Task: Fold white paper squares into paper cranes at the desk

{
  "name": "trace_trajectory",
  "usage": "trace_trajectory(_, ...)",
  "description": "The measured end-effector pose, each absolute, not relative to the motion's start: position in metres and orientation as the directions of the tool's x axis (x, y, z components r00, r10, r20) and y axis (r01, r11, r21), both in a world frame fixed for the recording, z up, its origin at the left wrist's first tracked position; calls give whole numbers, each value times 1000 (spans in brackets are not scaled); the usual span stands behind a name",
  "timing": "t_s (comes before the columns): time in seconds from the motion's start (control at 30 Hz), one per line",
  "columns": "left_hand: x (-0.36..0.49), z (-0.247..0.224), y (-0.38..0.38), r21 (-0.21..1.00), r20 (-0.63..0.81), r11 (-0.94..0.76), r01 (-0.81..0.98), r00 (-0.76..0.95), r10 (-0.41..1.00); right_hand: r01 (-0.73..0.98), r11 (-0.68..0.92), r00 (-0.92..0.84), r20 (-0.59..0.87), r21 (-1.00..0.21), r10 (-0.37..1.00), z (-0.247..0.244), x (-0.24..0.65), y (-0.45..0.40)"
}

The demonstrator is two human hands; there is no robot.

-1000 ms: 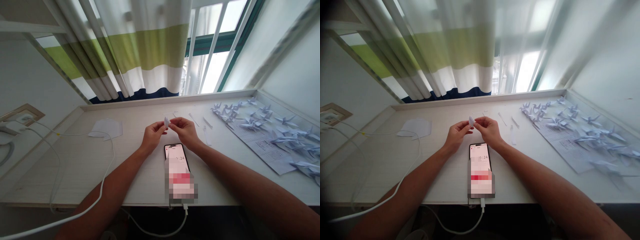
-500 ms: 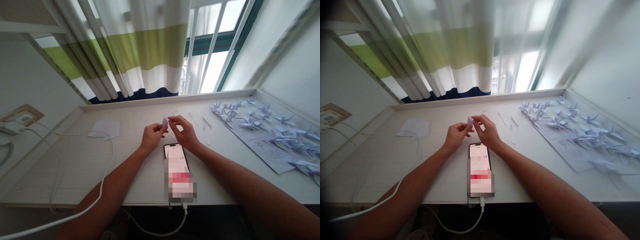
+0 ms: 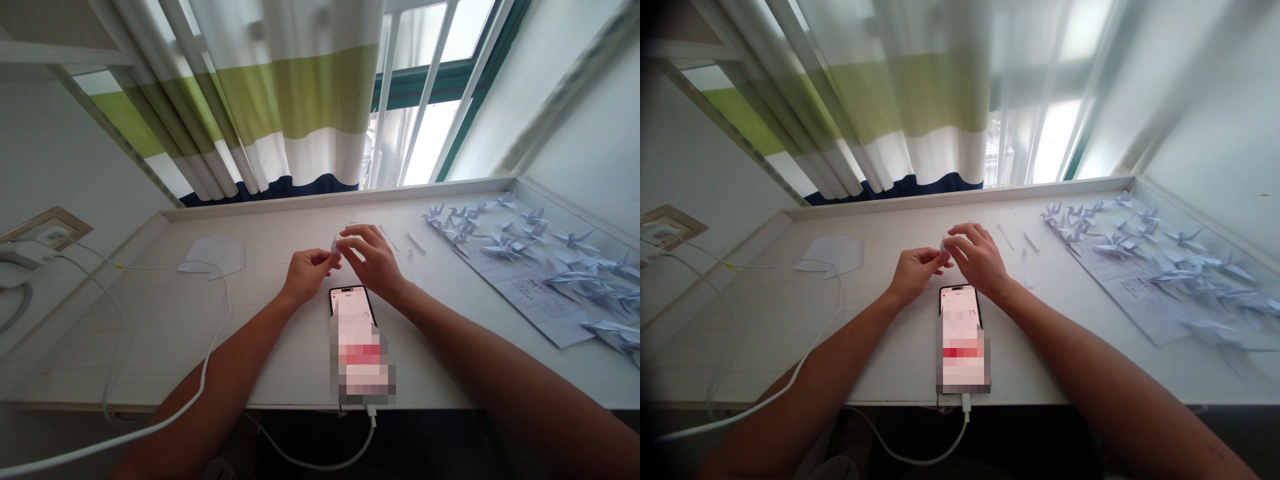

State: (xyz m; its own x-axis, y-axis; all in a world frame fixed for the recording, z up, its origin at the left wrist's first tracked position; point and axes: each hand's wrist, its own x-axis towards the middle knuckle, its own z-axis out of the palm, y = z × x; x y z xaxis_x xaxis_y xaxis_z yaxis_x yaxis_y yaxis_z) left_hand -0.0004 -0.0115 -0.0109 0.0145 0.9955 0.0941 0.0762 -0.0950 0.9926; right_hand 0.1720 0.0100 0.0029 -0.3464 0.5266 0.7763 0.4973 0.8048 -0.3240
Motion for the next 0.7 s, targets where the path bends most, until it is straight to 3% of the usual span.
trace_trajectory(0.3, -7, -7, -9, 996, 78, -77, -49, 17, 997, 506, 824, -463, 726, -255, 509, 5, 169, 1)
trace_trajectory(0.37, -9, -8, -8, 994, 92, -92, -62, 6, 996, 455, 843, -495, 706, -285, 506, 6, 168, 0)
trace_trajectory(0.47, -9, -10, -7, 993, 113, -113, -35, 2, 994, 391, 801, -444, 669, -454, 596, 8, 166, -1)
trace_trajectory(0.6, -5, -11, -9, 991, 137, -137, 5, 39, 990, 285, 569, -189, 537, -771, 822, 13, 163, -3)
trace_trajectory(0.7, -1, -12, -11, 986, 169, -169, 8, 49, 984, 164, 449, -144, 430, -878, 892, 14, 162, -2)
